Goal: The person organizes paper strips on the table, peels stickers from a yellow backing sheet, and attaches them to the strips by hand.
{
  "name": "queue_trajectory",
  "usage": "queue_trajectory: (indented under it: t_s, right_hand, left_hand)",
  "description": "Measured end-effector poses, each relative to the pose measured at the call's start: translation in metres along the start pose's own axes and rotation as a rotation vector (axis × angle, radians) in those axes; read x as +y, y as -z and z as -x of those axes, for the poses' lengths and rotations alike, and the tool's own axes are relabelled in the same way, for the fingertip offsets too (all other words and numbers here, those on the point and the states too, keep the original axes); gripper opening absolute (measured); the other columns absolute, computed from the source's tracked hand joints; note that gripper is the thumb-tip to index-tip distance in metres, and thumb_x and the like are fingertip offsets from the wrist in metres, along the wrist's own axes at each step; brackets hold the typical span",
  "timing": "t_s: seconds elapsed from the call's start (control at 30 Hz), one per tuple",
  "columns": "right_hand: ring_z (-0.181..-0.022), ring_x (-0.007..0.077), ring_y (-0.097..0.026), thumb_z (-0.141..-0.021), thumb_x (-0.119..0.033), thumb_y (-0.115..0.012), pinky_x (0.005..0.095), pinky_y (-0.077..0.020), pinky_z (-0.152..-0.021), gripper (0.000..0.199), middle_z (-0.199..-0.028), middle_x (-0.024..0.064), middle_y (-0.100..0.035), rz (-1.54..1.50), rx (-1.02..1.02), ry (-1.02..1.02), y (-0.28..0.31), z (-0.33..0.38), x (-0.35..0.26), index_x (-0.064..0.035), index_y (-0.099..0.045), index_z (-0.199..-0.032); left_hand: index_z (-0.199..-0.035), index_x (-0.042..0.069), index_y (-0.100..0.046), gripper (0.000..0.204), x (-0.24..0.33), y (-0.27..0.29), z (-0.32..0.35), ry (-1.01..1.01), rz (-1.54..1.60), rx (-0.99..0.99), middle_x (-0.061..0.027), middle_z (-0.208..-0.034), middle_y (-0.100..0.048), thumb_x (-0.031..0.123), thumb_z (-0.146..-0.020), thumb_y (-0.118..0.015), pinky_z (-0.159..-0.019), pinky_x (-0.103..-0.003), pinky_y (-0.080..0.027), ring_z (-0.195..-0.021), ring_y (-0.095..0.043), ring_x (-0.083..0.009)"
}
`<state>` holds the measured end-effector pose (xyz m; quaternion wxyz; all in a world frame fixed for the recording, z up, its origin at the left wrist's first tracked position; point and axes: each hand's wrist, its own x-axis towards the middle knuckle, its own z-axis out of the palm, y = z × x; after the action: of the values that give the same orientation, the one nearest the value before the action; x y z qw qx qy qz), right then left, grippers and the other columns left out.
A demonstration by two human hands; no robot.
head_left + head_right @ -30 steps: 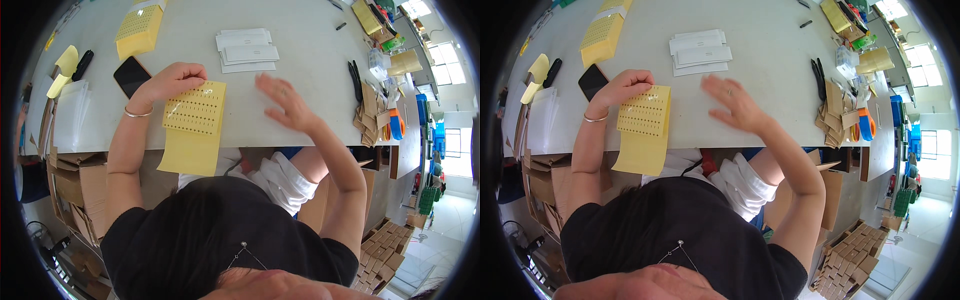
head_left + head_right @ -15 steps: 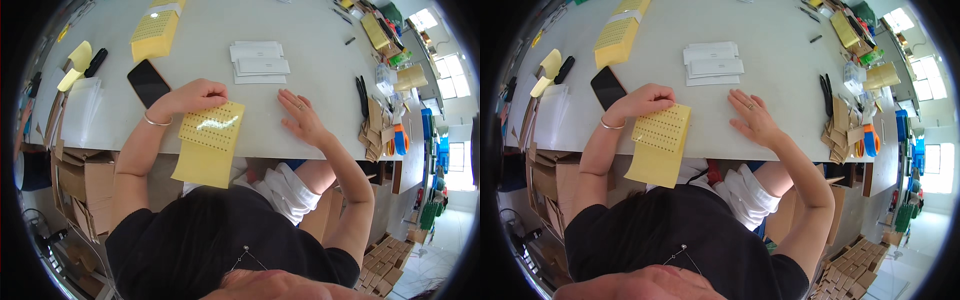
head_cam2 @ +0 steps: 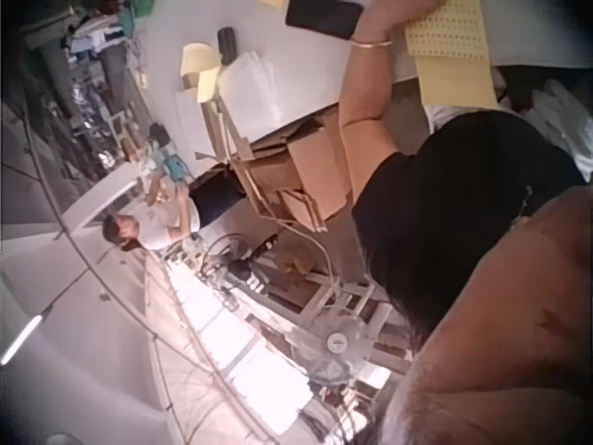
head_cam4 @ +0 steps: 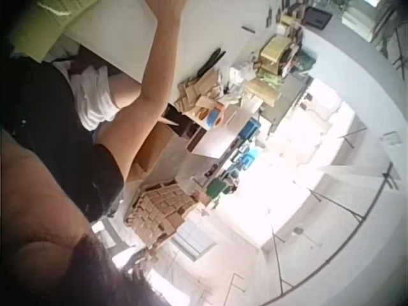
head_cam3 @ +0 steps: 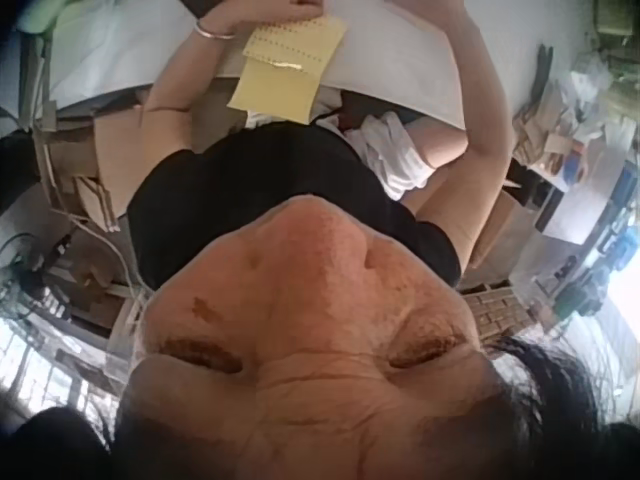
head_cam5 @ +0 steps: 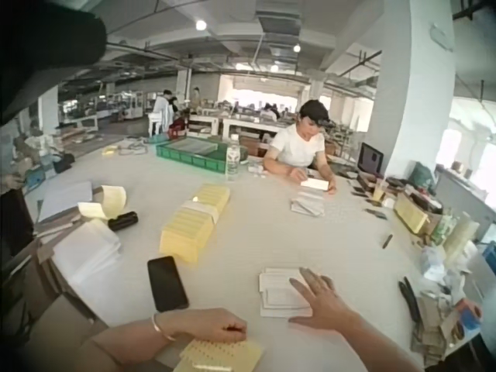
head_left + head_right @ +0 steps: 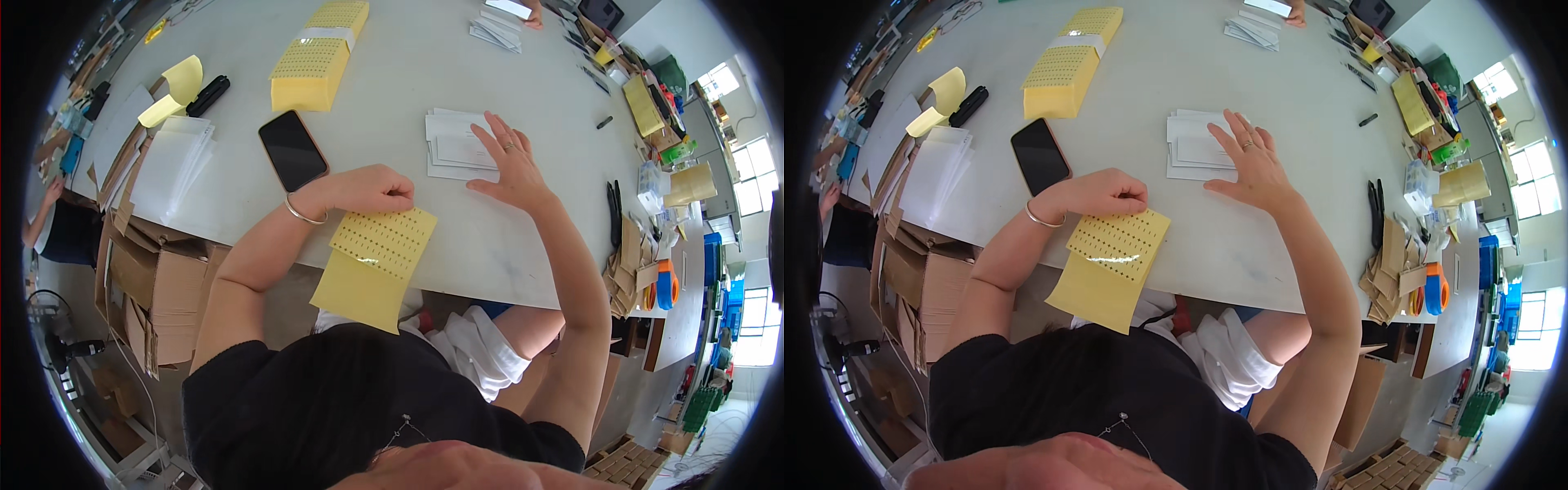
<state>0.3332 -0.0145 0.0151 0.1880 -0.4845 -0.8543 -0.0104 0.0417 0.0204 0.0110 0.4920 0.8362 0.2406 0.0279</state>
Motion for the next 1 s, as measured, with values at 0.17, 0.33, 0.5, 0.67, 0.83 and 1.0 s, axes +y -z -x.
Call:
queue_trajectory:
  t_s: [0.17, 0.33, 0.5, 0.67, 0.83, 1.0]
  right_hand:
    - [-0.143, 0.0308, -0.019, -0.088, -0.055, -0.052, 0.0484, -0.0170, -0.113, 0.071, -0.152, 0.0151, -0.026, 0.109, -0.250, -0.234, -0.043, -0.028, 0.028, -0.0170, -0.034, -0.145]
    - [-0.138, 0.0320, -0.027, -0.089, -0.056, -0.049, 0.0476, -0.0192, -0.111, 0.067, -0.146, 0.0161, -0.035, 0.149, -0.112, -0.313, -0.054, -0.027, -0.002, -0.0153, -0.039, -0.142]
    - [-0.134, 0.0329, -0.032, -0.089, -0.056, -0.050, 0.0481, -0.0212, -0.109, 0.066, -0.142, 0.0170, -0.040, 0.203, -0.036, -0.335, -0.053, 0.000, -0.030, -0.0133, -0.043, -0.139]
    - [-0.128, 0.0305, -0.041, -0.090, -0.037, -0.058, 0.0464, -0.0254, -0.105, 0.048, -0.132, 0.0139, -0.051, 0.007, 0.168, -0.361, -0.051, 0.022, -0.030, -0.0122, -0.053, -0.131]
    - [-0.105, 0.0219, -0.053, -0.079, -0.018, -0.071, 0.0408, -0.0322, -0.096, 0.027, -0.106, 0.0026, -0.063, -0.211, 0.278, -0.183, -0.009, 0.048, -0.063, -0.0122, -0.068, -0.105]
    - [-0.089, 0.0177, -0.056, -0.074, -0.015, -0.074, 0.0384, -0.0342, -0.091, 0.013, -0.090, -0.0028, -0.064, -0.100, 0.293, -0.026, -0.011, 0.059, -0.076, -0.0138, -0.070, -0.086]
  left_hand:
    - [-0.080, -0.001, -0.061, 0.026, -0.007, 0.001, -0.002, 0.016, 0.015, -0.011, -0.0051, -0.063, -0.056, 0.024, -0.087, -0.056, -0.057, -0.030, -0.042, -0.058, -0.050, -0.0125]
    - [-0.080, -0.001, -0.062, 0.025, -0.007, -0.001, -0.002, -0.020, 0.065, 0.087, -0.0049, -0.063, -0.057, 0.023, -0.085, -0.059, -0.056, -0.029, -0.042, -0.058, -0.051, -0.0119]
    - [-0.082, -0.001, -0.063, 0.024, -0.006, -0.018, -0.011, -0.057, 0.110, 0.217, -0.0053, -0.065, -0.059, 0.022, -0.084, -0.060, -0.056, -0.028, -0.042, -0.058, -0.052, -0.0118]
    - [-0.082, -0.002, -0.063, 0.023, 0.004, -0.036, -0.018, -0.063, 0.124, 0.263, -0.0074, -0.064, -0.060, 0.021, -0.084, -0.060, -0.056, -0.029, -0.043, -0.057, -0.053, -0.0131]
    - [-0.080, -0.002, -0.063, 0.022, 0.011, -0.047, -0.022, -0.091, 0.069, 0.328, -0.0106, -0.064, -0.060, 0.020, -0.083, -0.059, -0.057, -0.031, -0.044, -0.057, -0.054, -0.0170]
    - [-0.080, -0.004, -0.062, 0.019, 0.019, -0.059, -0.029, -0.200, 0.006, 0.379, -0.0080, -0.063, -0.058, 0.015, -0.084, -0.060, -0.054, -0.028, -0.041, -0.055, -0.051, -0.0129]
